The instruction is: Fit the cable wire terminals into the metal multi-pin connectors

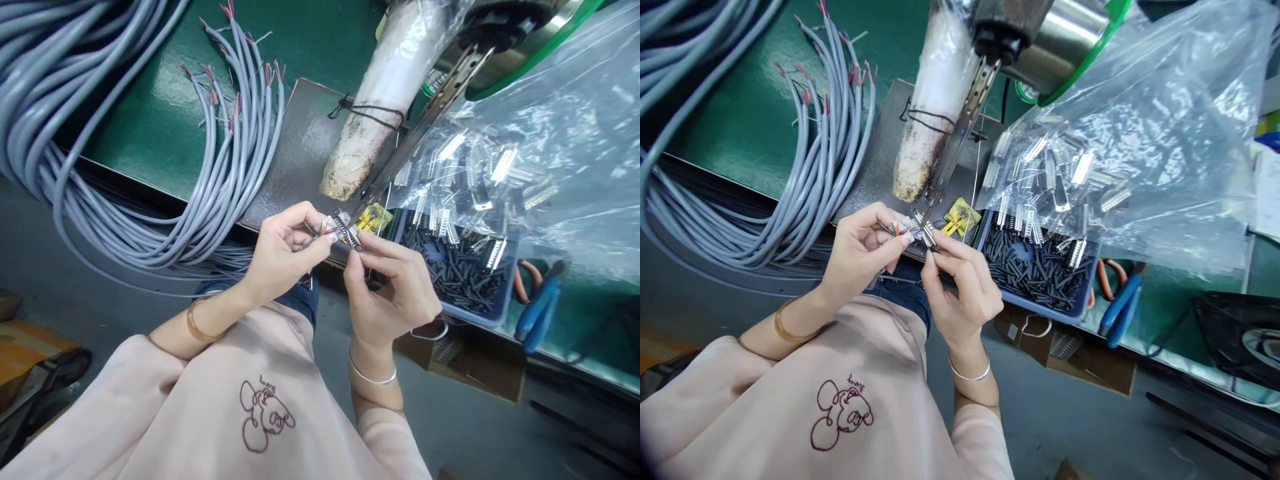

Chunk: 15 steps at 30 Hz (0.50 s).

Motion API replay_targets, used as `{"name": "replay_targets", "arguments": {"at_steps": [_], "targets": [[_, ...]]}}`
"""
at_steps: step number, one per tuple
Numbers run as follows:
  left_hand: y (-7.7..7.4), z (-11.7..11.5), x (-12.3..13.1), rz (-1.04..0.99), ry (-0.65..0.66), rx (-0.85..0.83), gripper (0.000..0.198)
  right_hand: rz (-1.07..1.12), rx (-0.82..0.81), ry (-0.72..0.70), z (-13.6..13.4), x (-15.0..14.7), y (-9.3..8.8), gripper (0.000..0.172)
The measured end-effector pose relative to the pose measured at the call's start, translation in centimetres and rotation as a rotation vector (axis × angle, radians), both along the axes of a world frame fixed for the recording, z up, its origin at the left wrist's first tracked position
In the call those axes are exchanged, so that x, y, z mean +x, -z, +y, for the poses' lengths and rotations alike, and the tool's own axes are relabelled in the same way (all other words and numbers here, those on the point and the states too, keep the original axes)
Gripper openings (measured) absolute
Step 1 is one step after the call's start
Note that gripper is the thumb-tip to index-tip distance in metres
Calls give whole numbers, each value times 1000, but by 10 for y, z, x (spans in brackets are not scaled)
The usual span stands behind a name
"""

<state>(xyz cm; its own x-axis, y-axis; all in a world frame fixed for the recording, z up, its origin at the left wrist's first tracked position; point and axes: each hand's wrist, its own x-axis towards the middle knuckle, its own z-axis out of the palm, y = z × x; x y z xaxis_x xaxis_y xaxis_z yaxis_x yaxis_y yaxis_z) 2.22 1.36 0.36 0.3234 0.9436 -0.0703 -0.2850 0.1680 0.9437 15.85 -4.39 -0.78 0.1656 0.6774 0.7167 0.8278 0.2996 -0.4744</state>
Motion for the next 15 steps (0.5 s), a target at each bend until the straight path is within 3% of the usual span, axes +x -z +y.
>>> {"name": "replay_targets", "arguments": {"at_steps": [7, 15], "targets": [[-5, 3, 1, 3, 0, 12, 17, 28, 13, -19, 2, -1, -3, 12], [-5, 4, -2, 30, 25, -23, 21, -103, 56, -11, 2, 3, 0, 15]]}}
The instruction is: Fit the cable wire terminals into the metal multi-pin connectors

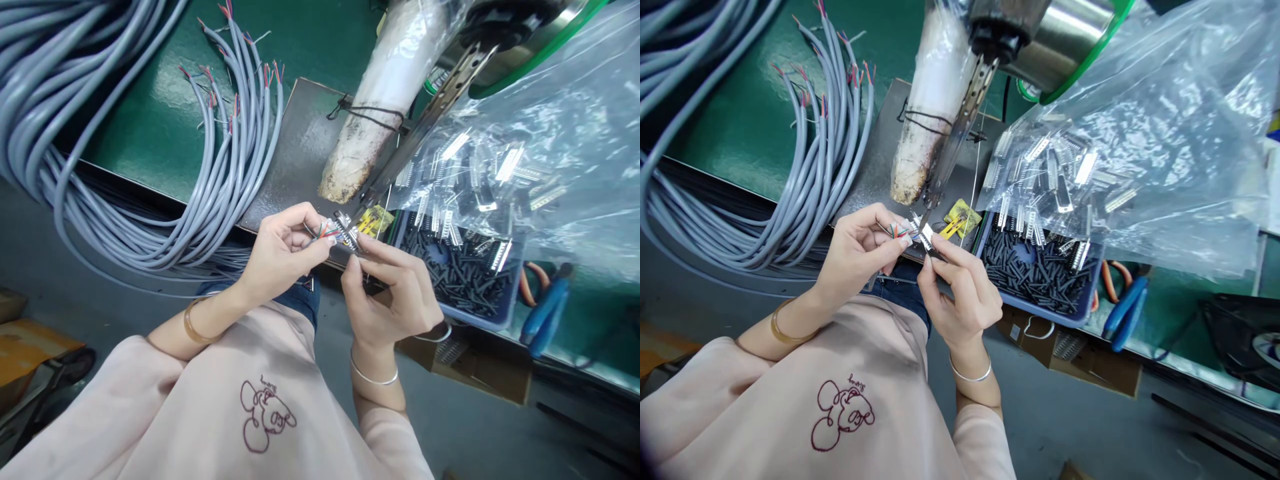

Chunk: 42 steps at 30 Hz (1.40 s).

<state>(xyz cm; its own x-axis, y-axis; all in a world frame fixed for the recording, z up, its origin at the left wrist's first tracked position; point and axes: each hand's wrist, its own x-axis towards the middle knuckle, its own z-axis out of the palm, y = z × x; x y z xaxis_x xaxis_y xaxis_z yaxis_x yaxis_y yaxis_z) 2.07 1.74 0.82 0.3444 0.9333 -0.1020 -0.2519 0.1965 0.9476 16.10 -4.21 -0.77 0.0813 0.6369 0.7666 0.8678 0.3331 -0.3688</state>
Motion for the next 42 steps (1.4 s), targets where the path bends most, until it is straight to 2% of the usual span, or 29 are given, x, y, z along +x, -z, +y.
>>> {"name": "replay_targets", "arguments": {"at_steps": [11, 25, 32, 38, 42], "targets": [[3, 0, 0, -25, -9, 2, 21, 82, -48, 5, 0, -2, -2, 14], [2, 2, 1, -51, -26, 74, 17, 36, -29, 17, 2, -5, -8, 15], [4, -1, -1, -1, 9, 12, 19, -74, -3, 16, -2, -3, -3, 16], [2, -6, -2, 0, 83, -29, 17, -72, -6, 61, -9, -3, -4, 18], [2, -8, -1, -3, 37, -19, 15, -5, -36, 49, -9, -5, -7, 15]]}}
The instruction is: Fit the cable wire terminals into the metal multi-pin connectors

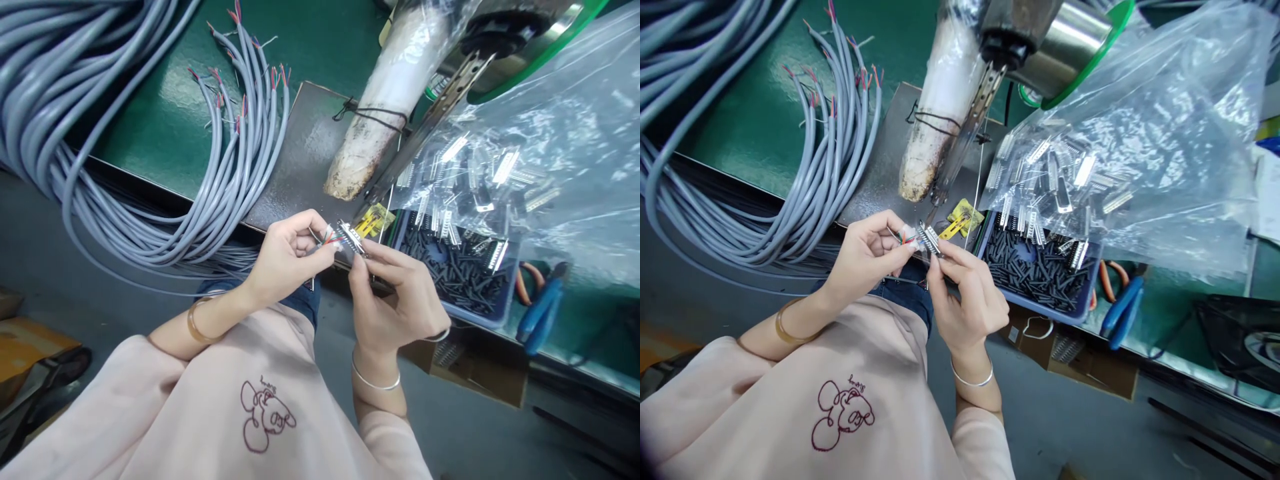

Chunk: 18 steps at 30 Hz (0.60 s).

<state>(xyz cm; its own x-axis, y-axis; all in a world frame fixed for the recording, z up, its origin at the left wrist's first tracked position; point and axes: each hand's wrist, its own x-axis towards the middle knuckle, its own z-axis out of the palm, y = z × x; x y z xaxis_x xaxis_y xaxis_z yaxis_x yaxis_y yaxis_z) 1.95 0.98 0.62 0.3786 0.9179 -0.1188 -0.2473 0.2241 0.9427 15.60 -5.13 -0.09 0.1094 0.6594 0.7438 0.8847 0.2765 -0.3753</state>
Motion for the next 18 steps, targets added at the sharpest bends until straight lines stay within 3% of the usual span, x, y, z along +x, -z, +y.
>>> {"name": "replay_targets", "arguments": {"at_steps": [7, 18], "targets": [[0, 0, 7, 21, -134, 64, 13, 80, -17, -4, 12, -5, -4, 13], [3, 4, 7, -25, -146, 119, 16, 17, -12, -18, 12, -3, -1, 14]]}}
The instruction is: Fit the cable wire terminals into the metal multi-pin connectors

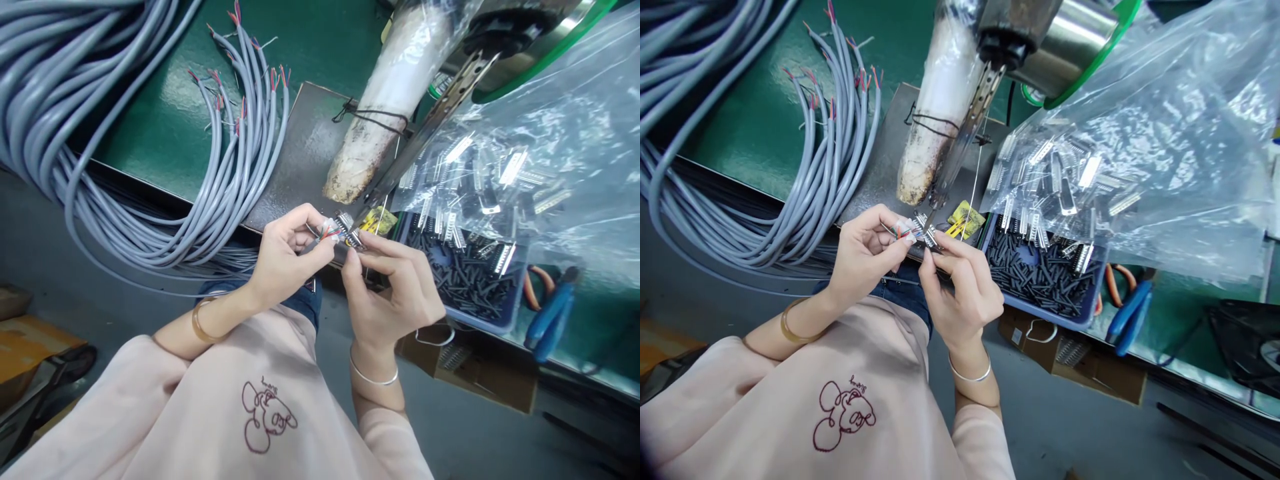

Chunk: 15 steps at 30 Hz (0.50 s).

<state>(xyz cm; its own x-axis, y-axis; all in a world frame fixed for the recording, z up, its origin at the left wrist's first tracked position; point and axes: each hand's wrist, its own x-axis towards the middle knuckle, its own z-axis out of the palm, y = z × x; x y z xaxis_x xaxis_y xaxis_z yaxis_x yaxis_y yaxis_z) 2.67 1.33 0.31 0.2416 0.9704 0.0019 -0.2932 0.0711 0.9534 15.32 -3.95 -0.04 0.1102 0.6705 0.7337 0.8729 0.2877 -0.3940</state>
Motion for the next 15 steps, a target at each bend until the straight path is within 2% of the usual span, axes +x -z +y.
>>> {"name": "replay_targets", "arguments": {"at_steps": [5, 15], "targets": [[-2, 1, 1, -3, 5, 6, 16, -2, 12, 33, 0, 0, -2, 13], [1, -3, -1, 2, 28, -1, 16, -40, 25, 7, -3, 2, 1, 17]]}}
